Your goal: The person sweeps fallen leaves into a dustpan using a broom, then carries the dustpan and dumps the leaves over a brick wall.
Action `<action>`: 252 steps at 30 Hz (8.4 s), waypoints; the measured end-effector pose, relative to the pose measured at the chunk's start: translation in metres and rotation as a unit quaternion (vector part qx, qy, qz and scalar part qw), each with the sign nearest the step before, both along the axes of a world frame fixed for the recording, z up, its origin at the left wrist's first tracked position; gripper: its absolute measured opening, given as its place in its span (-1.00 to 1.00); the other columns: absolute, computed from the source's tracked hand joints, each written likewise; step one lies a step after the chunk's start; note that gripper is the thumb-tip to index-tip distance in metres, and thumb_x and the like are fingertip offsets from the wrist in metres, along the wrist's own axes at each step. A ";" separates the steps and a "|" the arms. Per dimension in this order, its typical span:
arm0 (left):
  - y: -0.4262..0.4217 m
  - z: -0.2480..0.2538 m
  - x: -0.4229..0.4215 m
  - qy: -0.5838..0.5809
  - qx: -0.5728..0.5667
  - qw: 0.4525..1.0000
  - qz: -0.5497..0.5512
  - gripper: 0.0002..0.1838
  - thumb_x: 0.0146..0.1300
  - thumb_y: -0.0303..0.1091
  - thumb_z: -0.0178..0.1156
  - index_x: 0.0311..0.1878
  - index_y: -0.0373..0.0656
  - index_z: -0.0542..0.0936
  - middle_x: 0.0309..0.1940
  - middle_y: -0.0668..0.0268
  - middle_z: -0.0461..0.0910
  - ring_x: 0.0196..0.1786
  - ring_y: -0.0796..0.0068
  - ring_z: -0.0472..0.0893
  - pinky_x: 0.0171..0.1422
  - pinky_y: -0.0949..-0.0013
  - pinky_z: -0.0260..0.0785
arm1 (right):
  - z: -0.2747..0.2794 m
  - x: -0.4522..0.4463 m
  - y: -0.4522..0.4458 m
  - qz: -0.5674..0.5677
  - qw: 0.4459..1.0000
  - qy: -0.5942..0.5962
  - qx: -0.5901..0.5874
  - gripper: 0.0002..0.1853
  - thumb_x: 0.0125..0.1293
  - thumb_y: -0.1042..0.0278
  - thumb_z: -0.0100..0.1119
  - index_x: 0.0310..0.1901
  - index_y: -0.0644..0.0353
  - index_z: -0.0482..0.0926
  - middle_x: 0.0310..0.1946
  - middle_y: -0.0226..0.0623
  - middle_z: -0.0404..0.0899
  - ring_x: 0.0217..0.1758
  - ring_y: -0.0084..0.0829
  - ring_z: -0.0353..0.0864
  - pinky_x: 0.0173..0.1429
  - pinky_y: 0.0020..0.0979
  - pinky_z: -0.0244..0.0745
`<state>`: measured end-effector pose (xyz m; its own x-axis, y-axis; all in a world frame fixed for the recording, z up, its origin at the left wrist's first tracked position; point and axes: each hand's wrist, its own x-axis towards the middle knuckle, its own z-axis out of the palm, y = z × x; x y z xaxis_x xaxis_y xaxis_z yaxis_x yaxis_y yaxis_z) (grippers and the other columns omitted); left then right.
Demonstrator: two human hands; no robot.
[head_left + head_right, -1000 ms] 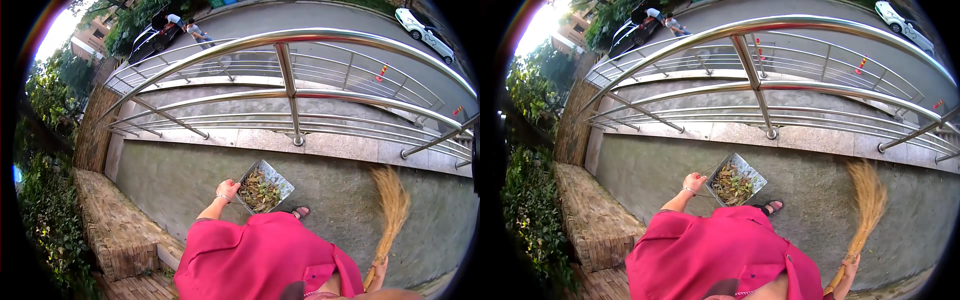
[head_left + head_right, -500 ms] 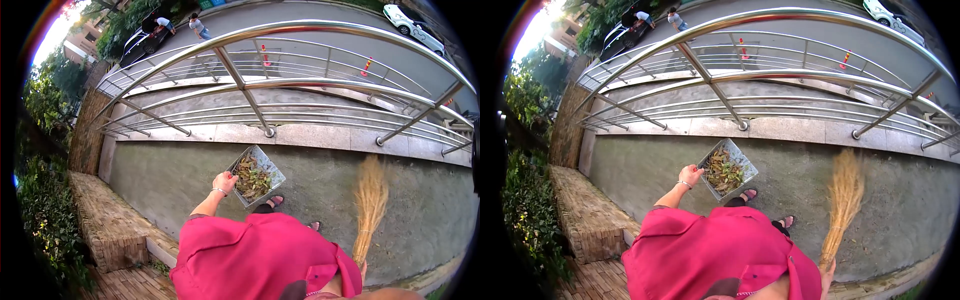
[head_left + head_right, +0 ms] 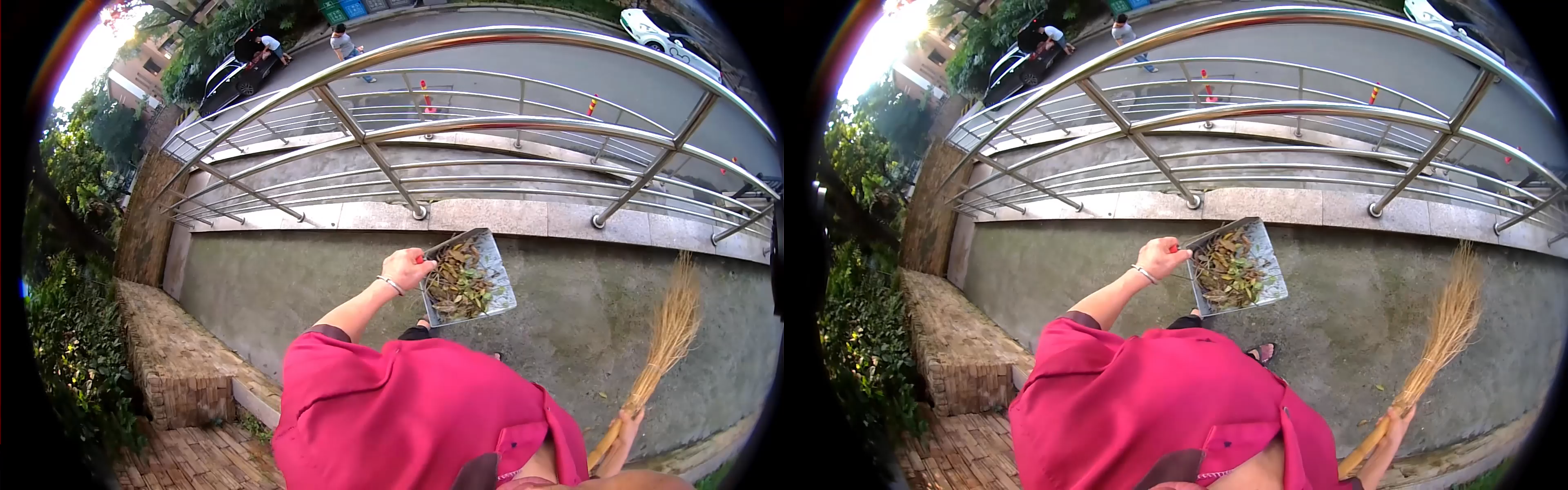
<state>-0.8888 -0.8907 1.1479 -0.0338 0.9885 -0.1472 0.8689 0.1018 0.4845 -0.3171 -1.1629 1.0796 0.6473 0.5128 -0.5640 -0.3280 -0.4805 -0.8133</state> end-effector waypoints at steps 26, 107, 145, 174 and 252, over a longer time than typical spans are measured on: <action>0.127 -0.042 0.240 -0.168 -0.125 0.868 -0.450 -0.68 -0.10 -0.04 0.05 -0.57 -0.14 0.48 -0.57 0.14 0.51 -0.41 0.14 0.51 -0.33 0.19 0.32 | 0.035 -0.231 0.034 -0.344 0.930 0.131 0.005 -0.57 0.10 0.38 -0.03 -0.02 -0.13 0.05 -0.65 -0.40 0.29 -0.68 -0.53 0.30 -0.67 -0.52 0.26; 0.149 -0.063 0.470 -0.039 -0.230 0.824 -0.516 -0.63 -0.04 -0.19 0.19 -0.73 -0.26 0.36 -0.83 0.43 0.24 -0.67 0.64 0.17 -0.58 0.45 0.08 | 0.024 -0.134 0.069 -0.485 0.799 0.258 0.246 -0.47 -0.05 0.46 0.10 0.02 0.13 0.17 -0.65 -0.33 0.33 -0.76 -0.48 0.34 -0.75 -0.46 0.26; -0.047 -0.048 0.454 -0.080 -0.028 0.995 -0.048 -0.69 -0.04 -0.28 0.13 -0.77 -0.19 0.35 -0.83 0.43 0.25 -0.78 0.61 0.17 -0.69 0.42 -0.04 | 0.060 0.268 -0.252 -0.408 0.840 0.279 0.223 -0.19 -0.04 0.62 0.06 0.20 -0.11 -0.14 -0.35 0.02 0.45 -0.56 -0.30 0.50 -0.52 -0.21 0.53; -0.395 -0.027 0.287 0.040 -0.005 0.896 0.442 -0.69 -0.16 -0.24 0.18 -0.73 -0.28 0.39 -0.79 0.37 0.25 -0.66 0.44 0.19 -0.57 0.26 0.03 | 0.055 0.330 -0.310 0.633 0.737 0.008 -0.235 -0.09 -0.12 0.40 0.13 0.25 0.05 -0.22 -0.37 0.13 0.45 -0.26 0.05 0.45 -0.20 -0.17 0.36; 0.176 -0.087 1.156 0.123 -0.170 0.959 -0.193 -0.59 -0.07 -0.02 0.13 -0.53 -0.26 0.49 -0.52 -0.01 0.51 -0.37 0.04 0.51 -0.25 0.17 0.33 | 0.132 1.080 0.116 0.000 0.979 0.087 -0.186 0.02 -0.11 0.76 -0.01 0.28 -0.23 -0.36 -0.59 -0.20 0.37 -0.71 -0.39 0.37 -0.69 -0.38 0.32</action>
<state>0.2668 -0.7151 1.0605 0.2506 0.8306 -0.4973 0.9570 -0.1349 0.2568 0.7631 -1.0468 1.2111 0.5246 0.2507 -0.8136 -0.4457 -0.7333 -0.5134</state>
